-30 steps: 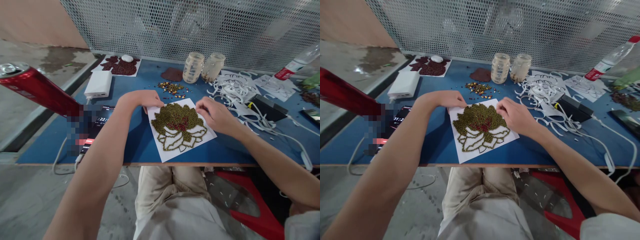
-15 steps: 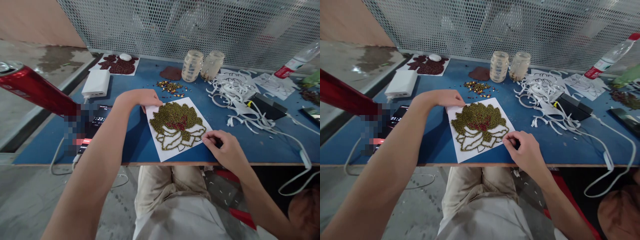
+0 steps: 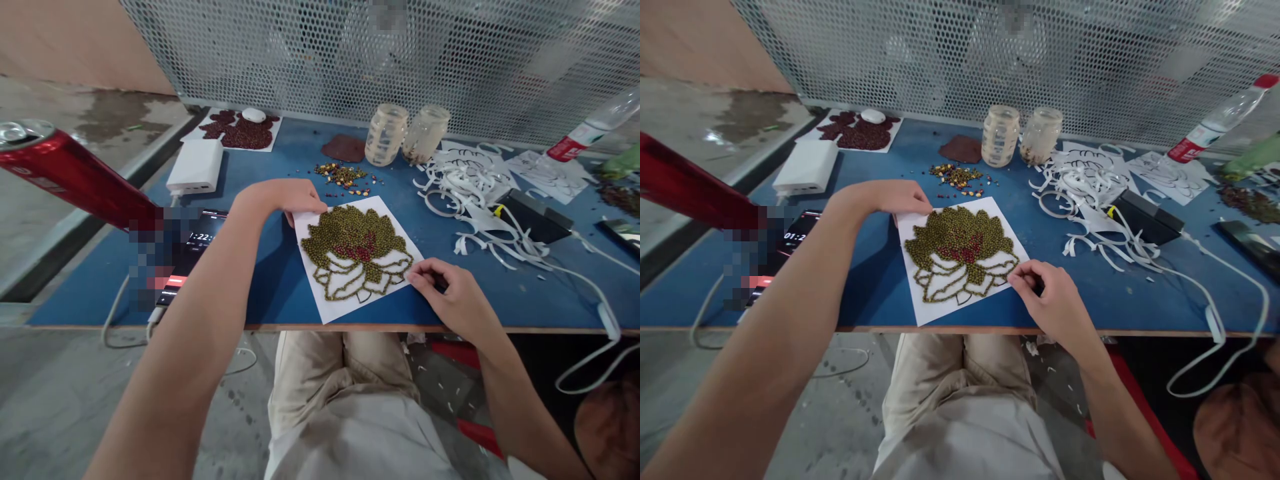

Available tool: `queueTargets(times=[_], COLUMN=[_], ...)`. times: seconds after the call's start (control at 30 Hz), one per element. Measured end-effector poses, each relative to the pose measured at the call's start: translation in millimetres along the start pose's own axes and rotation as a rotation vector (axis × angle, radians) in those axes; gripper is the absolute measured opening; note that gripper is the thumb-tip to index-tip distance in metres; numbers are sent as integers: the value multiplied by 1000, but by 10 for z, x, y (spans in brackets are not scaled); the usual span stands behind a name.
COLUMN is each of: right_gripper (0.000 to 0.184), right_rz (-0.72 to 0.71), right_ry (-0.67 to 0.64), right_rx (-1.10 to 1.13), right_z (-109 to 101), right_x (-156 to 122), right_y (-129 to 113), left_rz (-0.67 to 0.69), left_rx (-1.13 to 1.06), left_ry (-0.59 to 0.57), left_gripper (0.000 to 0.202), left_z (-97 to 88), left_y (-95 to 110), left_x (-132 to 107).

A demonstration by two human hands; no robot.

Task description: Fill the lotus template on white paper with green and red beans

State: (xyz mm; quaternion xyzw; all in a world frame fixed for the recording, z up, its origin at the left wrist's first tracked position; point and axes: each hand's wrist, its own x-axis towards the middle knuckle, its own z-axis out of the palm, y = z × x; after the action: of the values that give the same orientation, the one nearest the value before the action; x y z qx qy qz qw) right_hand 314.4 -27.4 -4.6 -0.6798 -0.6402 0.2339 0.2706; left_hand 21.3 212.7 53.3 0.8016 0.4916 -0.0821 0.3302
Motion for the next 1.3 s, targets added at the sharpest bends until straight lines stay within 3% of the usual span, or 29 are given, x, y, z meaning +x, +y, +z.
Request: queueTargets(times=[0.5, 0.6, 0.7, 0.8, 0.9, 1.0, 1.1, 1.2, 1.3], right_gripper=[21, 25, 23, 17, 19, 22, 25, 24, 24], right_rz=[-2, -6, -92, -253, -346, -337, -348, -370, -378], right_ry=[39, 118, 215, 248, 202, 64, 58, 64, 64], right_rx=[-3, 49, -58, -167, -171, -192, -318, -404, -432], right_z=[38, -34, -220, -423, -460, -297, -64, 120, 225], right_x=[2, -16, 58, 370, 959, 1660, 2227, 2545, 2685], right_y=[-24, -59, -208, -405, -500, -443, -347, -320, -347], left_rz=[-6, -3, 1, 4, 11, 7, -7, -15, -11], left_rx=[-12, -16, -31, -48, -56, -43, -16, -18, -27], left_ry=[-2, -12, -22, -22, -29, -20, 0, -3, -7], left_gripper=[24, 24, 24, 24, 24, 24, 24, 24, 25], left_z=[1, -1, -1, 2, 5, 4, -1, -3, -1], left_y=[-13, -34, -64, -89, -99, -84, -42, 0, 13], left_x=[-1, 15, 40, 65, 82, 76, 45, 12, -2])
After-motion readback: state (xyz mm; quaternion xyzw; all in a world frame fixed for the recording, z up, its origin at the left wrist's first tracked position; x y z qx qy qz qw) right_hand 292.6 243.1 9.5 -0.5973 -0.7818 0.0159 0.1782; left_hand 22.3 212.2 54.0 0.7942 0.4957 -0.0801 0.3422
